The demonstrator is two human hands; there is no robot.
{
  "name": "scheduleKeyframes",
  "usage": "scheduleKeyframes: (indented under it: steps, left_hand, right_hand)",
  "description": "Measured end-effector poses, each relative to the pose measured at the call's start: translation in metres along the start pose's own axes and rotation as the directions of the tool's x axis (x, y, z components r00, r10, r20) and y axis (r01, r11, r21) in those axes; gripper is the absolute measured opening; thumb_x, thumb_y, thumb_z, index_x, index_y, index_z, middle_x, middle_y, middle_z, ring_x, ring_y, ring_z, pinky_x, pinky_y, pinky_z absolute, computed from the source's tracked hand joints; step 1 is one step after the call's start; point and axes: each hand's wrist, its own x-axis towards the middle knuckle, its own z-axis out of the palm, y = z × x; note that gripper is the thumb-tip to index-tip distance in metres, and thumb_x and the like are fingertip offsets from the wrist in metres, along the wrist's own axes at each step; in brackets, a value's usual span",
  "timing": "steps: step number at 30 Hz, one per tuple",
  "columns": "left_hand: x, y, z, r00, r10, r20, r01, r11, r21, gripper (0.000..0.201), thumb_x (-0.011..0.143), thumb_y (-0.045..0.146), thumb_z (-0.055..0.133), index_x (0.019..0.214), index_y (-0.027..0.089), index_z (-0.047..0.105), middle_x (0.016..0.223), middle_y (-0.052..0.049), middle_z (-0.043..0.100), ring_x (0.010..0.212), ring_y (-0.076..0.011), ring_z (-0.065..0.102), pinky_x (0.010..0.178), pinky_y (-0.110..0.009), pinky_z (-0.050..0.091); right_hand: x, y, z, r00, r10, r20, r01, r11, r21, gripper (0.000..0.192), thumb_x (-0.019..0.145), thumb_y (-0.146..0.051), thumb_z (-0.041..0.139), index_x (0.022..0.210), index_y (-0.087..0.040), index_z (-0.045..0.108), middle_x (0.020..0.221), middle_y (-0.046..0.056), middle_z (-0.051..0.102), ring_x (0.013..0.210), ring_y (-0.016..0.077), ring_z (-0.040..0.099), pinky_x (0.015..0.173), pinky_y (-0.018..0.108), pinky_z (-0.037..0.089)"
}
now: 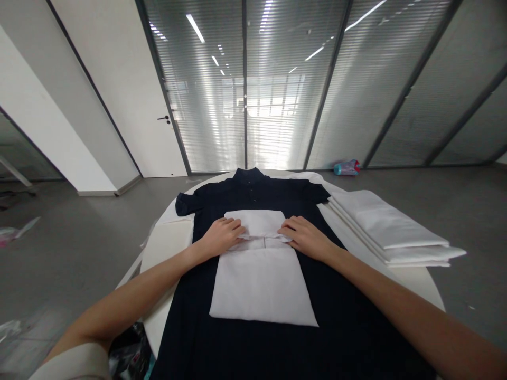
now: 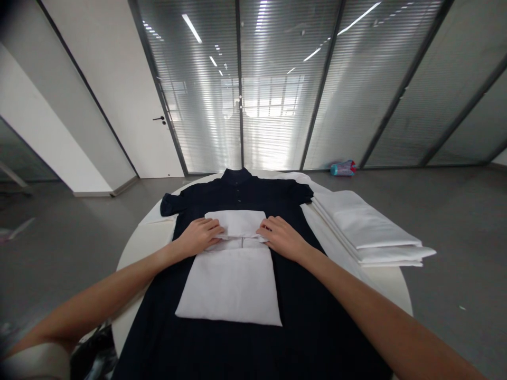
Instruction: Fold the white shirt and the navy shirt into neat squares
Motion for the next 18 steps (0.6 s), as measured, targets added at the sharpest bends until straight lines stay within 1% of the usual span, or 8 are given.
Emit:
scheduleKeyframes:
  steps: [2, 5, 7, 8, 10, 12, 15, 18]
  left_hand:
    - [-0.002, -0.002, 0.003, 1.0, 0.014, -0.018, -0.015, 0.999, -0.046, 0.015, 0.094, 0.028, 0.06, 0.101, 0.017, 0.064, 0.093, -0.005, 0.064, 0.084, -0.0196, 0.063, 0.073, -0.03, 0.045]
    - [-0.005, -0.005, 0.005, 0.991, -0.031, -0.127, 0.02, 0.996, -0.09, 0.013, 0.095, 0.027, 0.057, 0.1, 0.017, 0.065, 0.095, -0.006, 0.065, 0.085, -0.0189, 0.063, 0.076, -0.03, 0.046]
    - [-0.006, -0.006, 0.003, 0.987, -0.042, -0.153, 0.026, 0.994, -0.109, 0.015, 0.096, 0.028, 0.055, 0.098, 0.017, 0.066, 0.094, -0.005, 0.065, 0.084, -0.0182, 0.062, 0.077, -0.029, 0.046]
    - [-0.007, -0.006, 0.002, 0.991, -0.025, -0.133, 0.008, 0.992, -0.122, 0.017, 0.097, 0.029, 0.054, 0.098, 0.017, 0.066, 0.093, -0.005, 0.065, 0.084, -0.0175, 0.062, 0.077, -0.028, 0.046]
    - [-0.007, -0.005, 0.0, 0.997, 0.044, -0.059, -0.052, 0.987, -0.154, 0.019, 0.098, 0.031, 0.053, 0.097, 0.018, 0.066, 0.09, -0.004, 0.064, 0.081, -0.0158, 0.062, 0.076, -0.026, 0.046]
    - [-0.008, -0.004, -0.001, 0.994, 0.105, -0.011, -0.105, 0.978, -0.178, 0.02, 0.099, 0.031, 0.052, 0.097, 0.018, 0.066, 0.089, -0.004, 0.064, 0.08, -0.015, 0.062, 0.075, -0.026, 0.046]
    - [-0.008, -0.003, -0.002, 0.994, 0.102, -0.045, -0.109, 0.977, -0.182, 0.02, 0.099, 0.03, 0.051, 0.097, 0.017, 0.066, 0.09, -0.005, 0.064, 0.082, -0.0164, 0.062, 0.077, -0.027, 0.046]
    - [-0.008, -0.002, -0.003, 0.992, 0.119, -0.038, -0.124, 0.973, -0.196, 0.018, 0.098, 0.027, 0.051, 0.096, 0.017, 0.066, 0.09, -0.005, 0.064, 0.08, -0.0163, 0.062, 0.076, -0.028, 0.045]
  right_hand:
    - [-0.001, 0.0, 0.001, 1.0, -0.016, -0.006, 0.016, 1.0, 0.018, 0.015, 0.093, -0.017, 0.056, 0.102, -0.016, 0.068, 0.097, 0.009, 0.064, 0.088, 0.0225, 0.056, 0.077, 0.034, 0.041]
    - [-0.001, -0.001, -0.001, 0.997, 0.008, -0.075, -0.005, 0.999, 0.041, 0.017, 0.096, -0.021, 0.053, 0.102, -0.016, 0.068, 0.095, 0.01, 0.064, 0.088, 0.0226, 0.056, 0.078, 0.035, 0.042]
    - [-0.001, -0.002, -0.003, 0.996, 0.006, -0.086, 0.0, 0.997, 0.075, 0.017, 0.096, -0.02, 0.053, 0.101, -0.017, 0.068, 0.094, 0.009, 0.064, 0.087, 0.0218, 0.056, 0.078, 0.034, 0.043]
    - [-0.002, -0.003, -0.004, 0.998, -0.005, -0.07, 0.011, 0.995, 0.094, 0.016, 0.095, -0.019, 0.053, 0.1, -0.017, 0.068, 0.093, 0.009, 0.064, 0.085, 0.0212, 0.057, 0.078, 0.034, 0.044]
    - [-0.003, -0.004, -0.006, 0.999, -0.034, -0.025, 0.037, 0.99, 0.133, 0.018, 0.092, -0.014, 0.052, 0.098, -0.019, 0.069, 0.091, 0.008, 0.063, 0.083, 0.0203, 0.057, 0.077, 0.033, 0.045]
    - [-0.004, -0.004, -0.008, 0.999, -0.042, 0.001, 0.042, 0.985, 0.166, 0.022, 0.09, -0.01, 0.051, 0.098, -0.019, 0.07, 0.091, 0.008, 0.064, 0.082, 0.0201, 0.057, 0.076, 0.033, 0.047]
    - [-0.005, -0.005, -0.014, 1.0, -0.008, 0.001, 0.008, 0.977, 0.211, 0.023, 0.089, -0.01, 0.051, 0.1, -0.019, 0.07, 0.092, 0.008, 0.064, 0.084, 0.0208, 0.058, 0.077, 0.034, 0.048]
    - [-0.004, -0.006, -0.019, 0.998, 0.013, 0.063, -0.029, 0.964, 0.263, 0.028, 0.085, -0.006, 0.052, 0.1, -0.021, 0.07, 0.092, 0.007, 0.064, 0.085, 0.0206, 0.06, 0.077, 0.033, 0.049]
